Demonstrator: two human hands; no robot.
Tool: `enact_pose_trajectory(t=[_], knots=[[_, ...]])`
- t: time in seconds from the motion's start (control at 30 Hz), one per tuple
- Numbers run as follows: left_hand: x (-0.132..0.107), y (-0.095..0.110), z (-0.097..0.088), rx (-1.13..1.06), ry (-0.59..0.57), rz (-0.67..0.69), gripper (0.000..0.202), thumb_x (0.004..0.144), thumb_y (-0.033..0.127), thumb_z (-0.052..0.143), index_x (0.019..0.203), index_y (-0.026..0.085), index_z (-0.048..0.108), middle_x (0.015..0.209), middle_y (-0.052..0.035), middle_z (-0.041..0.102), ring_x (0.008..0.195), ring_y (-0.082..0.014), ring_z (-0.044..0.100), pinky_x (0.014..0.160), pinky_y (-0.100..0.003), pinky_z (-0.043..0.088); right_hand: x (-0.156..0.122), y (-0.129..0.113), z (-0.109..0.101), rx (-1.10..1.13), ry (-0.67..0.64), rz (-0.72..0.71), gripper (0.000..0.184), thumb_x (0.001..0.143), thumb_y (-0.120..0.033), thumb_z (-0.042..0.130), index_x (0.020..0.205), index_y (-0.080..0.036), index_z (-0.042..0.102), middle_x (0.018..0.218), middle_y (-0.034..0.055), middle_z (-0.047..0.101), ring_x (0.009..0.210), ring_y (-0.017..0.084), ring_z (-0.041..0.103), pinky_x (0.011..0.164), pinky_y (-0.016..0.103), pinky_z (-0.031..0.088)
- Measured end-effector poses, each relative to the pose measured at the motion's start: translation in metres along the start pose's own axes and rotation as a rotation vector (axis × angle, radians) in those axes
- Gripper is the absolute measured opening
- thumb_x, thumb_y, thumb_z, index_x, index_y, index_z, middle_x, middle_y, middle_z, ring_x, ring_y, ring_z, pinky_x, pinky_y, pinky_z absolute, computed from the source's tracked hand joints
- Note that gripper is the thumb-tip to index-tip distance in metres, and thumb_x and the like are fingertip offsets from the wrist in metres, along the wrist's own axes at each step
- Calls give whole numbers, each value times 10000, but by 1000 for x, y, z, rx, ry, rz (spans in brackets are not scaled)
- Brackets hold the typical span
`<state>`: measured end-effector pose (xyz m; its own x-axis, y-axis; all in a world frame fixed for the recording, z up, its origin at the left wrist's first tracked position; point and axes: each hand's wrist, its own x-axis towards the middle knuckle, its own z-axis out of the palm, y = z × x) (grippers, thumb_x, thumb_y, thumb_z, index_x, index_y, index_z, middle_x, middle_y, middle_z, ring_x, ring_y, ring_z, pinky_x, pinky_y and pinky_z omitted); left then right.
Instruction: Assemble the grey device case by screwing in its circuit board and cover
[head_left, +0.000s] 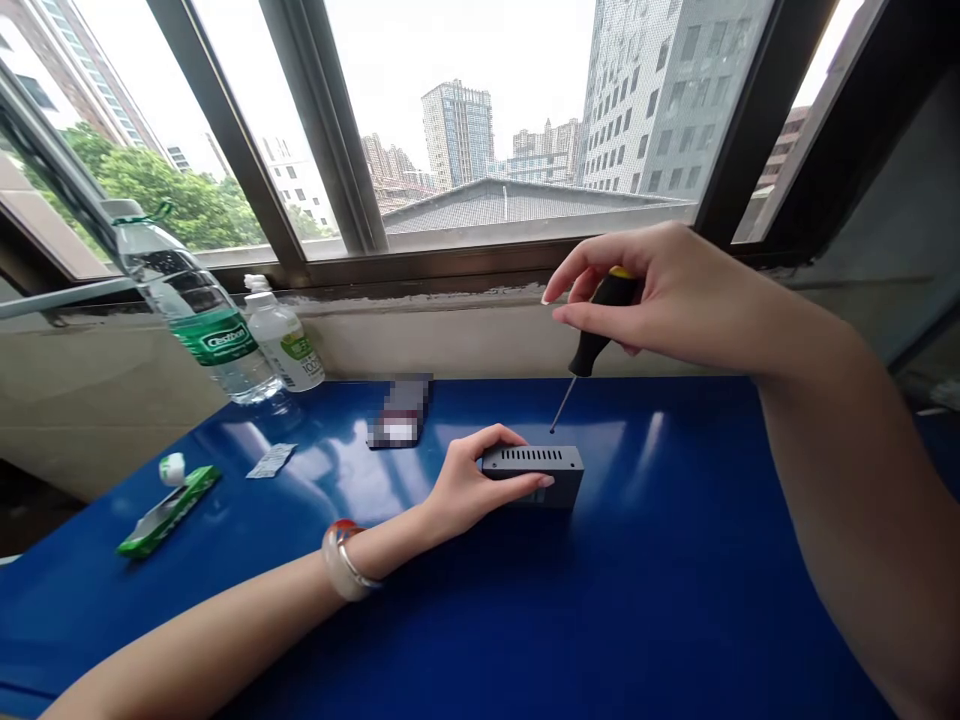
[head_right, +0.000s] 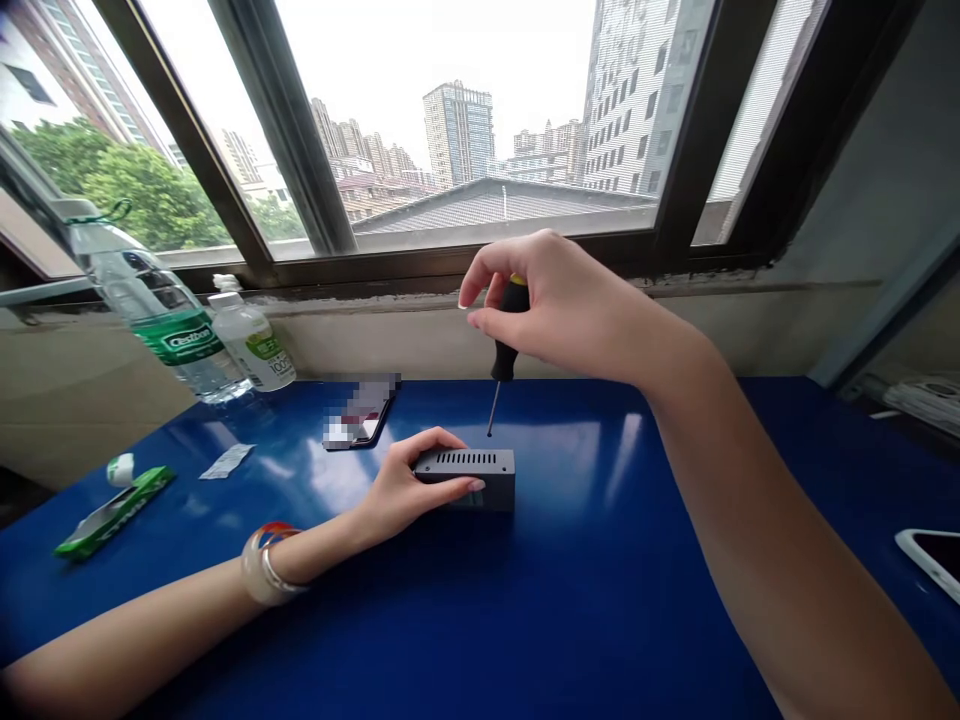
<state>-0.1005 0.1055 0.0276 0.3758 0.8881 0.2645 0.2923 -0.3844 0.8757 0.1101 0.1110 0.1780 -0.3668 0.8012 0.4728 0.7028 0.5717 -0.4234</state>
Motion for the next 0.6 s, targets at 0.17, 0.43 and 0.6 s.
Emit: enact_pose_trajectory(t=[0.17, 0.43, 0.6], knots=[[-3, 5, 0, 35, -34, 61, 329, 637, 356, 798, 804, 125, 634, 699, -2, 608, 608, -104, 500, 551, -207, 396, 6, 3, 12, 34, -25, -14, 179, 825, -350, 604, 932, -221, 666, 844, 13, 635, 462, 53, 479, 431, 240, 406], [-1, -3, -6, -206, 11, -30, 441, 932, 482, 347, 851, 152, 629, 863, -80, 697, 710, -160, 607, 608, -256, 452, 14, 6, 35, 32, -63, -53, 146, 812, -285, 594, 910, -195, 652, 811, 21, 645, 506, 73, 430, 495, 265, 341], [11, -14, -7, -59, 181, -60, 212, 816, 350, 625, 910, 161, 641, 909, -55, 680, 763, -149, 602, 583, -221, 430, 17, 10, 45, 46, -59, -77, 158, 821, -285, 568, 908, -178, 645, 798, 25, 638, 535, 79, 417, 511, 252, 333]])
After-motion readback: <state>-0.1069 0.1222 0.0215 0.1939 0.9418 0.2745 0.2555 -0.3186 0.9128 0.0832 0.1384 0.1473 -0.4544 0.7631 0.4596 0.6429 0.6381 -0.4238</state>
